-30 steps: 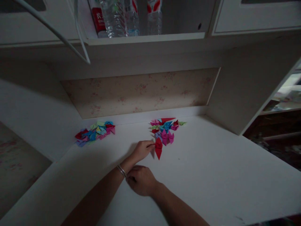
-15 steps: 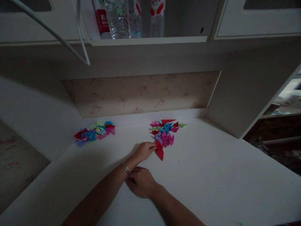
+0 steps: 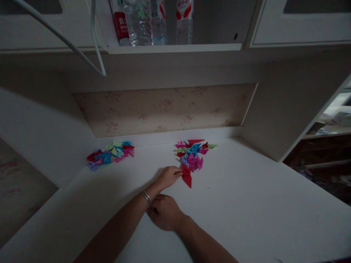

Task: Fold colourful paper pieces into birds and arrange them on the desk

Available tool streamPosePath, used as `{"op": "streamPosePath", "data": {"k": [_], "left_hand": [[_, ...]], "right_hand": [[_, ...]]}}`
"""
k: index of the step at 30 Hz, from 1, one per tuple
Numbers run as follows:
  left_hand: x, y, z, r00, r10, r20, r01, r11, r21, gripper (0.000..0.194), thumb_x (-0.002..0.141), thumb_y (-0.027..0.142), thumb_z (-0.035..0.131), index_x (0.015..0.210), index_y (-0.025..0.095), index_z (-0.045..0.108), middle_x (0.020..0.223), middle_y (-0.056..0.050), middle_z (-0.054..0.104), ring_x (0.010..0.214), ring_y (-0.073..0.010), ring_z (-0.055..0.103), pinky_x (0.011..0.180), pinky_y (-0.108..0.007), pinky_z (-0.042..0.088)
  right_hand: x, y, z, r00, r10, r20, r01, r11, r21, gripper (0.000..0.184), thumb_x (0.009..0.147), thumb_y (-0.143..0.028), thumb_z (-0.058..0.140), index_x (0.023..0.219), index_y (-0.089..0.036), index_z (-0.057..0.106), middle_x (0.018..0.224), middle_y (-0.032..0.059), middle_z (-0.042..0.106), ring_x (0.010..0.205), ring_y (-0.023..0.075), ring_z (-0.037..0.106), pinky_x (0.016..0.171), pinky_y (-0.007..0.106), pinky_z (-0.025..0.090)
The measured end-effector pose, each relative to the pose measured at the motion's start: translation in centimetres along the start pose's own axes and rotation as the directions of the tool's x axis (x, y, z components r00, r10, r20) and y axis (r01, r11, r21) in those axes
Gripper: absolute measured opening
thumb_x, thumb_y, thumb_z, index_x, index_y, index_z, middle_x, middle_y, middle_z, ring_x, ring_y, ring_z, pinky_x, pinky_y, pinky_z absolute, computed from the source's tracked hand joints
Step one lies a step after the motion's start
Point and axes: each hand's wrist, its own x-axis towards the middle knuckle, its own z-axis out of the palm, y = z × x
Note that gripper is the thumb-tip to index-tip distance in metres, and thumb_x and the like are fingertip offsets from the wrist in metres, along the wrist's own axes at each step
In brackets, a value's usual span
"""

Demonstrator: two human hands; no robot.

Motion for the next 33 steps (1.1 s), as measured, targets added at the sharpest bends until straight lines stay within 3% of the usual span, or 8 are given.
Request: {"op": "streamPosePath", "data": {"k": [6,9,14,18,25,33], "left_hand": [[-0.4,-0.1,-0.6,0.999,-0.035,-0.028,0.033,0.997,-0.065,0.027,0.081,0.023,0.051,0.093,0.021,0.074,0.085,-0.003,0.072,0.07,-0.0151,0.061,0.065,-0.023,0.044],[-1.3,-0.9,-1.4,0.991,-0.118,-0.061,0.107,0.981,-0.162,0.026,0.08,0.028,0.052,0.093,0.019,0.073,0.082,-0.004,0.071,0.061,-0.0136,0.059,0.06,-0.023,0.044],[-4.1,-2.5,-2.8,0.939,-0.329,-0.102,0.264,0.877,-0.401,0.029,0.075,0.033,0.058,0.094,0.015,0.07,0.081,-0.005,0.069,0.055,-0.0113,0.056,0.052,-0.023,0.043],[-6.7,-2.4,-3.7,0.898,-0.427,-0.109,0.314,0.793,-0.523,0.028,0.07,0.032,0.061,0.09,0.013,0.069,0.073,-0.003,0.066,0.051,-0.0096,0.051,0.05,-0.022,0.04],[-10.3,-1.5,-4.2,0.873,-0.47,-0.129,0.281,0.701,-0.655,0.028,0.072,0.031,0.061,0.093,0.013,0.068,0.079,-0.004,0.066,0.058,-0.0102,0.053,0.054,-0.022,0.04],[-11.0,-2.0,-3.9,0.879,-0.469,-0.087,0.291,0.672,-0.681,0.028,0.072,0.031,0.06,0.091,0.012,0.068,0.075,-0.003,0.065,0.056,-0.0099,0.051,0.052,-0.022,0.038]], "right_hand": [[0.0,0.0,-0.1,1.0,0.002,0.015,-0.003,0.999,0.041,0.015,0.081,-0.019,0.051,0.08,-0.02,0.066,0.084,0.001,0.07,0.078,0.0152,0.063,0.071,0.022,0.044],[0.0,-0.2,-0.4,1.0,0.001,0.021,-0.003,0.996,0.086,0.017,0.08,-0.016,0.05,0.082,-0.022,0.066,0.087,-0.0009,0.07,0.081,0.0139,0.063,0.075,0.021,0.044],[0.1,-0.5,-0.8,1.0,0.004,0.017,-0.006,0.99,0.139,0.019,0.079,-0.013,0.05,0.083,-0.023,0.065,0.09,-0.0025,0.069,0.081,0.0119,0.062,0.077,0.019,0.043],[0.3,-0.6,-1.0,1.0,0.017,0.017,-0.019,0.984,0.175,0.019,0.077,-0.011,0.05,0.079,-0.023,0.064,0.087,-0.0035,0.068,0.078,0.0112,0.061,0.075,0.019,0.043],[0.4,-1.0,-1.1,0.998,0.063,0.015,-0.064,0.977,0.201,0.02,0.078,-0.01,0.049,0.076,-0.023,0.064,0.083,-0.0043,0.067,0.075,0.0102,0.06,0.071,0.018,0.041],[0.5,-1.2,-0.8,0.995,0.096,0.018,-0.097,0.977,0.189,0.018,0.082,-0.014,0.049,0.078,-0.022,0.065,0.083,-0.0024,0.066,0.073,0.0103,0.059,0.069,0.018,0.04]]}}
